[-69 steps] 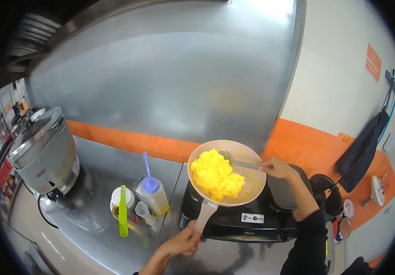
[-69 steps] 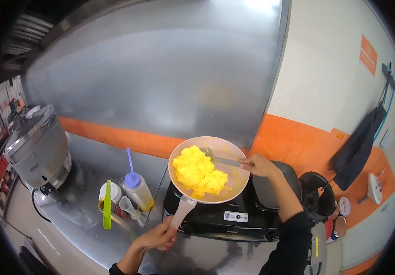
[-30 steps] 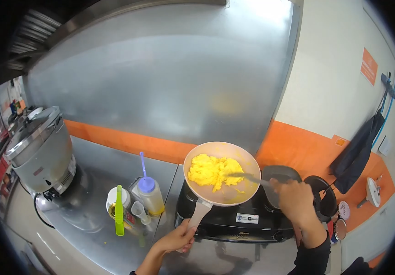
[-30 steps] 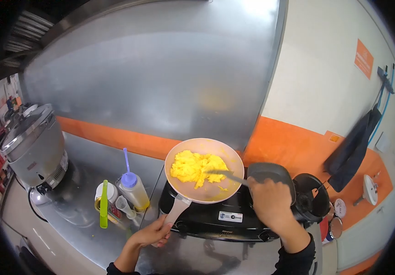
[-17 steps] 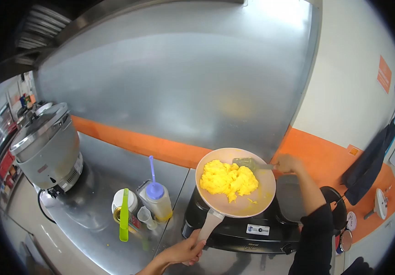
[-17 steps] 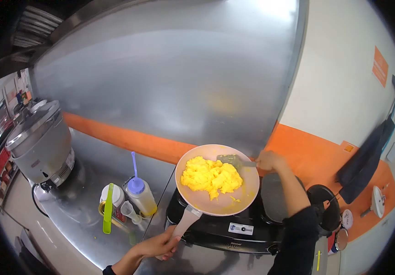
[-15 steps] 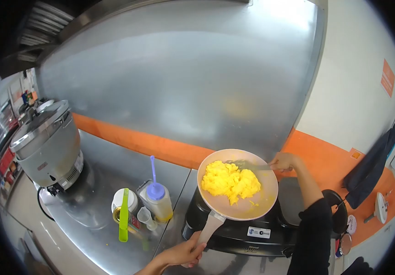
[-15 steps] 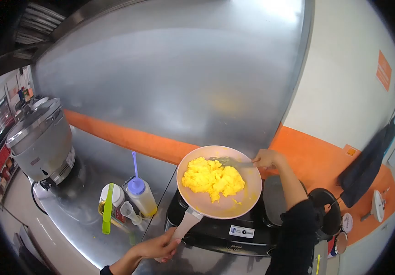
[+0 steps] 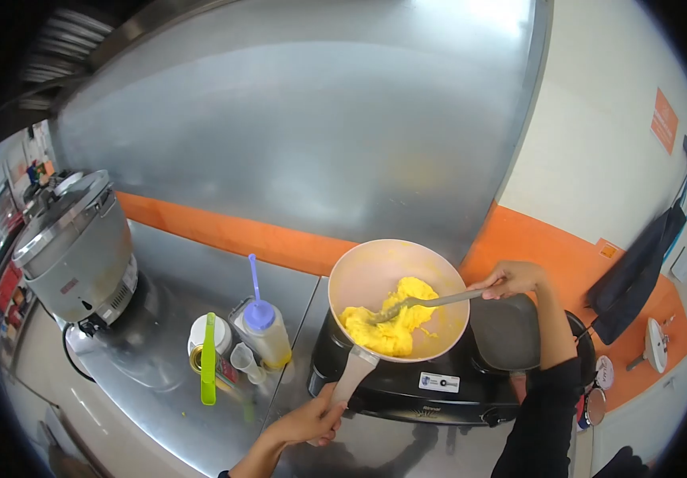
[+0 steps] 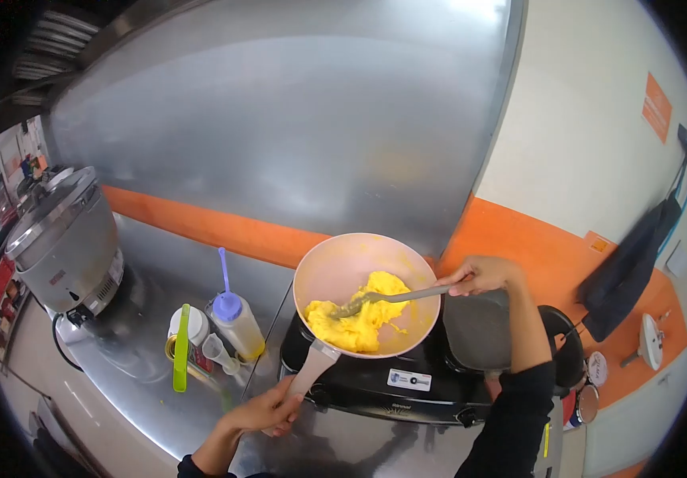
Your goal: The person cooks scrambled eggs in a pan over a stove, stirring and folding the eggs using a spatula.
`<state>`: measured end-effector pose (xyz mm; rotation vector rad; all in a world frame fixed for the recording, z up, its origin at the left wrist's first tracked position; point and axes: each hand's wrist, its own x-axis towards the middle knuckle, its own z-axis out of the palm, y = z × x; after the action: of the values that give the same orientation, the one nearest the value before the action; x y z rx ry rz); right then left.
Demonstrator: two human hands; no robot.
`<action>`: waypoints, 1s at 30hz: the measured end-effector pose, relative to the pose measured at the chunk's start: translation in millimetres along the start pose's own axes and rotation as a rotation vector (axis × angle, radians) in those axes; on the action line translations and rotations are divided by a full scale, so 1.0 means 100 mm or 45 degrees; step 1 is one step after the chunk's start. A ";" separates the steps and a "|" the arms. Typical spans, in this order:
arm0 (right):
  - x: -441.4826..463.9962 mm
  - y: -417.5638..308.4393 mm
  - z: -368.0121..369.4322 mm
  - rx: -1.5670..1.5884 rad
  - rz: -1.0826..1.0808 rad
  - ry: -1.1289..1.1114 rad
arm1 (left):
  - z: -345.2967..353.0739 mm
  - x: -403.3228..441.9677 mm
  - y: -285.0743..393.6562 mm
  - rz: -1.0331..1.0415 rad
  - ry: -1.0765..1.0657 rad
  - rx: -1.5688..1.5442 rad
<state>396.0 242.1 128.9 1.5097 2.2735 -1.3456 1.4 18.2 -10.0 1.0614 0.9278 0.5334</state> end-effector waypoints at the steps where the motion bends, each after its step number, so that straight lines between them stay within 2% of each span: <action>1: -0.15 0.02 0.03 -0.130 -0.169 0.082 | -0.02 0.02 -0.04 0.005 -0.014 -0.026; 2: -0.30 0.02 0.05 -0.263 -0.338 0.166 | -0.02 0.02 -0.05 0.007 -0.026 -0.023; 3: -0.47 -0.06 0.09 -0.263 -0.328 0.174 | -0.03 0.02 -0.05 0.006 -0.023 -0.038; 5: -0.83 -0.30 0.19 -0.558 -0.335 0.470 | -0.02 0.00 -0.01 0.009 -0.029 -0.049; 6: -0.97 -0.43 0.24 -0.556 -0.328 0.476 | -0.01 -0.01 0.01 -0.028 -0.009 -0.044; 8: -1.20 -0.71 0.34 -0.668 0.086 0.543 | 0.00 -0.02 0.03 -0.065 0.006 -0.032; 12: -1.32 -1.07 0.48 -0.862 0.078 0.425 | 0.00 -0.02 0.01 -0.055 0.018 -0.021; 14: -1.27 -1.19 0.57 -1.016 0.037 0.266 | -0.01 -0.01 0.02 -0.047 0.002 -0.041; 16: -1.10 -1.29 0.83 -1.096 -0.051 0.273 | -0.01 0.00 -0.01 -0.055 -0.007 -0.068; 21: -0.56 -1.32 1.76 -1.386 -0.052 0.483 | -0.04 0.02 -0.04 -0.041 0.006 -0.041; 23: -0.39 -1.31 1.91 -1.318 0.026 0.750 | -0.05 0.00 -0.06 -0.028 -0.004 -0.075; 27: 0.20 -0.94 1.96 -1.343 0.090 0.933 | -0.03 0.01 -0.04 -0.056 0.011 -0.087; 29: 0.48 -0.67 1.93 -1.253 0.079 1.218 | -0.02 0.02 -0.05 -0.045 0.004 -0.097; 30: 0.42 -0.66 1.90 -1.255 0.079 1.218 | -0.03 0.02 -0.06 -0.049 0.014 -0.046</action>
<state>253.4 128.8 32.8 1.8763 2.5545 0.7105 0.1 18.8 -16.4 1.0072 0.9430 0.5226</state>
